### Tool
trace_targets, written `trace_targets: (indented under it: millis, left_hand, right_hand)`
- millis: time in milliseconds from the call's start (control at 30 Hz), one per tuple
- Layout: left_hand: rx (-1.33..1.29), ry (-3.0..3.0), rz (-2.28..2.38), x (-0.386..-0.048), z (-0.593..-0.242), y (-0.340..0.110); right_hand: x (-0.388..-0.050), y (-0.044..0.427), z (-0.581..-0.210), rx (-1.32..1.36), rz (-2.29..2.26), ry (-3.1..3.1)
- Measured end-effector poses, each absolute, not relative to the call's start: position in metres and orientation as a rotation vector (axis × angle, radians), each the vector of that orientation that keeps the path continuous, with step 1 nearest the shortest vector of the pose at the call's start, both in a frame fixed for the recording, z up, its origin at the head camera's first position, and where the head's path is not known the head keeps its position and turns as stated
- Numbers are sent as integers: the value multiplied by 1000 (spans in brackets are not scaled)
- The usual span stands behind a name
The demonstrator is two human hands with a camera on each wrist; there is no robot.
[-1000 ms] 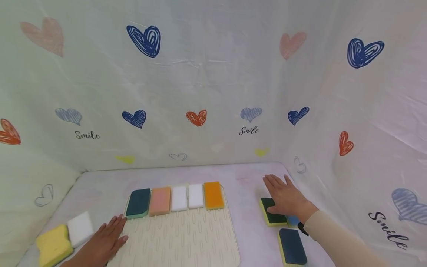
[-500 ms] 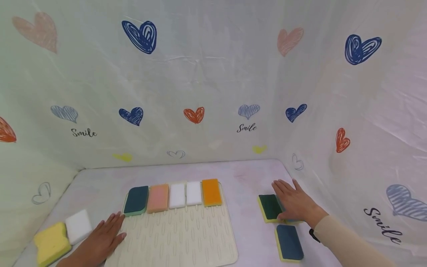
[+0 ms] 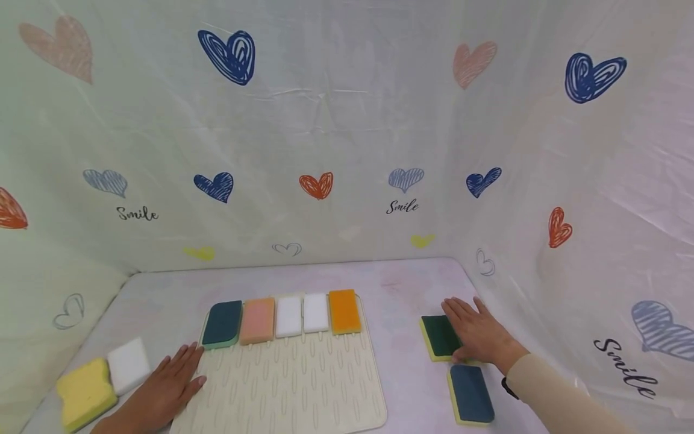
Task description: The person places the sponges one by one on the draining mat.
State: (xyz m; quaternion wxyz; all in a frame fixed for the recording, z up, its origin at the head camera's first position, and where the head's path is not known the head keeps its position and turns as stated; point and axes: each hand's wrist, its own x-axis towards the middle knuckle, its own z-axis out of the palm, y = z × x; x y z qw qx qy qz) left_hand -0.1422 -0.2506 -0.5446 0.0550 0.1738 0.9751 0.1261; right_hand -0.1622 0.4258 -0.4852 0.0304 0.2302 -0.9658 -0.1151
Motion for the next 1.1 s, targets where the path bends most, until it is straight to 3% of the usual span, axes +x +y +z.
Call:
trace_targets:
  millis: [667, 1100]
  left_hand:
    - [513, 3001, 343, -139, -545, -251]
    - [512, 2993, 331, -138, -543, -247]
  right_hand:
    - [-178, 429, -501, 819, -397, -2890]
    - [-180, 425, -492, 840, -318, -3129]
